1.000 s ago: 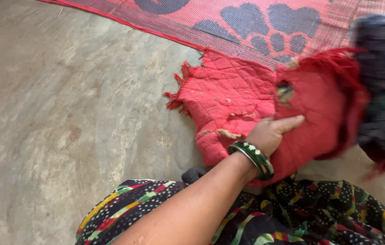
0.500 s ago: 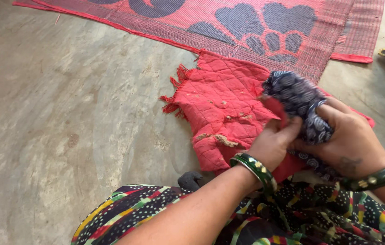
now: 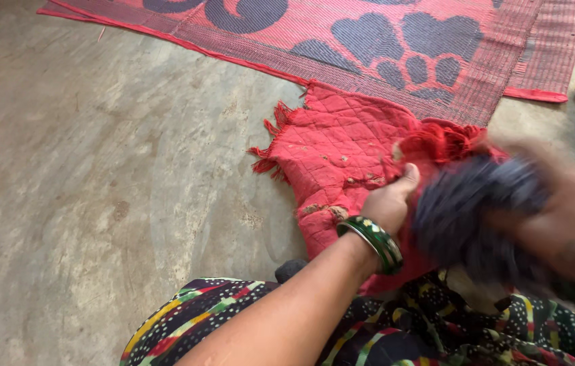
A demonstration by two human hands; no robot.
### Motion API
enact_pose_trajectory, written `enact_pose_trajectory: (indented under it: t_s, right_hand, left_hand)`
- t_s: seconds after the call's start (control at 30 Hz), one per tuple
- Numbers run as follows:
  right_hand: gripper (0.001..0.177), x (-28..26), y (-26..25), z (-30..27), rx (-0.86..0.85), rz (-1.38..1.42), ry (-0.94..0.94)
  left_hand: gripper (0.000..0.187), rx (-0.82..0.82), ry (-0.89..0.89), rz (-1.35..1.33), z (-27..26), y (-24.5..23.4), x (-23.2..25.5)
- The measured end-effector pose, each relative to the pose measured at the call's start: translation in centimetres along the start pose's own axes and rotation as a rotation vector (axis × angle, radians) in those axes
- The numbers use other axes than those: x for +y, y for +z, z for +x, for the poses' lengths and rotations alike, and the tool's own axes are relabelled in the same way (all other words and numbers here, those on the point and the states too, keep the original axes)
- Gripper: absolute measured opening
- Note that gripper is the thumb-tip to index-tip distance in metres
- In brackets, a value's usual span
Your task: The person sits on the floor and uses a small patterned cloth to wipe a larger red quilted textile. They repeatedly rub the surface of the red cloth, focusing on specific areas and occasionally adjusting the fabric's position.
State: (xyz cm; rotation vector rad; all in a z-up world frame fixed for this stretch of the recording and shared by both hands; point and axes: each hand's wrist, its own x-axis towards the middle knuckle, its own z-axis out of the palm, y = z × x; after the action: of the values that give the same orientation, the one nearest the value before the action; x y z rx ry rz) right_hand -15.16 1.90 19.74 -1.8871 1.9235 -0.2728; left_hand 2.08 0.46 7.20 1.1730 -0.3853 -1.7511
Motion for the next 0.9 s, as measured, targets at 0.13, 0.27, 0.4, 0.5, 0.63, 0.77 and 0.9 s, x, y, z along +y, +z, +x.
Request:
enact_pose_trajectory:
  t_s: [0.13, 0.27, 0.4, 0.5, 0.63, 0.77, 0.9]
  right_hand:
    - [0.078, 0.8, 2.2, 0.1, 0.113, 0.061, -0.322]
    - [0.064, 1.9, 3.5, 0.5, -0.62, -0.494, -0.197]
    - [0.072, 4.0, 3.8, 1.8, -0.601, -0.521, -0.126]
    - [0.087, 6.2, 3.1, 4.0, -0.334, -0.384, -0.023]
    - [0.076, 10.2, 0.4, 6.4, -0.026, -0.302, 0.078]
    - [0.062, 12.1, -4.0, 6.3, 0.119, 0.197, -0.06]
    - [0.069, 10.2, -8.6, -0.2, 0.303, 0.404, -0.279]
  left_hand:
    - [0.057, -0.048, 0.132, 0.105, 1.1, 0.7, -2.2]
    - [0.063, 0.047, 0.069, -0.052, -0.2, -0.7, 1.6]
    - [0.062, 0.102, 0.315, 0.186, -1.5, -0.2, 4.2]
    - [0.059, 0.066, 0.485, 0.318, -2.8, 0.6, 5.0]
    - [0.053, 0.104, 0.953, 0.662, -6.8, 3.5, 7.6]
    - [0.041, 0.079, 1.092, 0.895, -12.6, 8.4, 11.7]
    - [0.031, 0.014, 1.33, 1.011, -18.0, 12.7, 17.2]
